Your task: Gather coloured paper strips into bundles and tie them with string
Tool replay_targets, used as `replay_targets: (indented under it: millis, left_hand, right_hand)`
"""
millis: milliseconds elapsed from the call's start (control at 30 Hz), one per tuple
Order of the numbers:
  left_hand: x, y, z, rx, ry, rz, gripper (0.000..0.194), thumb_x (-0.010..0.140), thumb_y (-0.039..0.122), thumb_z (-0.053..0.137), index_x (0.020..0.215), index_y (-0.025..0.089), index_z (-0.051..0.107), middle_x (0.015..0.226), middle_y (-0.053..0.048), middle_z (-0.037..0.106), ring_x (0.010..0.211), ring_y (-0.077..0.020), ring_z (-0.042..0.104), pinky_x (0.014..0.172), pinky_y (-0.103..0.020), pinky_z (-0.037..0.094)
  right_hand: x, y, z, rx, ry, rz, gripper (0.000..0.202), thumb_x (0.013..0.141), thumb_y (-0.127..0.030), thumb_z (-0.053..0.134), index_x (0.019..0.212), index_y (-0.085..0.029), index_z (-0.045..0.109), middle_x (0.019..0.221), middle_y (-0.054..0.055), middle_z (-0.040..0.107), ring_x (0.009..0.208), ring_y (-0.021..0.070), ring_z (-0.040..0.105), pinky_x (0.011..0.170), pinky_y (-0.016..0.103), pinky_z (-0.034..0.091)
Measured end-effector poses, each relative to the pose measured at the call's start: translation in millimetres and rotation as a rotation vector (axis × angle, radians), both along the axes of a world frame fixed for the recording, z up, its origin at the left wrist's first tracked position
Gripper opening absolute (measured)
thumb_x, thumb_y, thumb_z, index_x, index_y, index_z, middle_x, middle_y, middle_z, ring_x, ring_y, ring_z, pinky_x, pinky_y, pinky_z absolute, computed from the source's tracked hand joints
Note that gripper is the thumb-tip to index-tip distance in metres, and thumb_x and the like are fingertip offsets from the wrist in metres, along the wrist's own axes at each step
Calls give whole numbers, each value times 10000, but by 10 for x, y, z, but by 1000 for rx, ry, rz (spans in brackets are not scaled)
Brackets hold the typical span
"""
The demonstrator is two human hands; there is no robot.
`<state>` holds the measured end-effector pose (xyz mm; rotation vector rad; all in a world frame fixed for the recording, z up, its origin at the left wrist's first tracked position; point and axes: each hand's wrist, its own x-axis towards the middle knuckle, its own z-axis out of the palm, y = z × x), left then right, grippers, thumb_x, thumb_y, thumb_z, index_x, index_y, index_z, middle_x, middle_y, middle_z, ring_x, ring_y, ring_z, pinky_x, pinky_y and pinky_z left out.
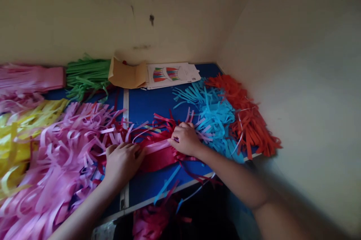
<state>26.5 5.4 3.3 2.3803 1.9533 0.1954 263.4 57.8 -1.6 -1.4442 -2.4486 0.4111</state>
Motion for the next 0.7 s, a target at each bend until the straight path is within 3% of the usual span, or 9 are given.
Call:
replay_targets:
  millis: [100,167,233,300,333,400,500,700]
  left_hand:
    - [-1,16,3,-8,12,-3,438,931,465,437,638,231,663,671,-54,717,771,-272,676,733,-402,351]
    - [-10,13,-11,-3,15,14,378,923,461,465,724,222,681,690,-58,718,773,-278,672,757,-418,365]
    - [-20,2,-27,77,12,36,303,911,439,508,909,208,703,841,-89,744,860,-296,667,846,-459,376]
    - [-21,-9,-32,264,8,-32,240,903,364,552,1048,238,696,1050,-112,733,1010,-304,638,978,-499,341]
    - [-17,-12,-27,362,5,-111,207,901,310,565,1053,272,700,1115,-97,720,1071,-295,615,1031,-502,312]
    - [-3,-11,1,482,-9,-304,199,891,208,568,973,315,716,1088,-46,731,1089,-260,603,1086,-478,272]
    - [37,8,69,435,-11,-478,225,863,131,546,874,290,705,960,-7,750,1025,-233,618,1092,-455,263]
    - [150,47,142,278,52,-423,127,833,239,562,776,235,675,815,-59,723,927,-270,630,1015,-498,326]
  right_hand:
    - [8,1,-14,10,-27,0,245,848,-350,711,667,-191,668,794,6,704,877,190,527,795,350,269]
    - [26,-8,-3,27,-40,-26,254,854,-379,705,685,-196,655,796,8,698,889,200,531,799,356,270]
    - [42,-31,37,89,-51,-101,242,845,-416,714,756,-199,653,842,22,696,914,216,534,811,367,272]
    - [43,-66,97,219,-70,-140,186,872,-382,690,889,-200,659,962,53,698,988,238,528,854,392,268]
    - [34,-85,127,289,-82,-94,137,902,-333,654,939,-201,657,1015,65,693,1024,242,522,874,406,261]
    - [-4,-118,171,370,-119,136,96,941,-230,568,941,-197,659,1025,68,695,1024,232,526,880,419,257]
    - [-80,-121,176,343,-192,445,162,931,-197,536,836,-158,661,887,70,696,864,207,551,813,408,276]
    - [-107,37,105,263,-238,467,175,915,-185,553,825,-152,700,852,66,707,775,187,577,816,412,273]
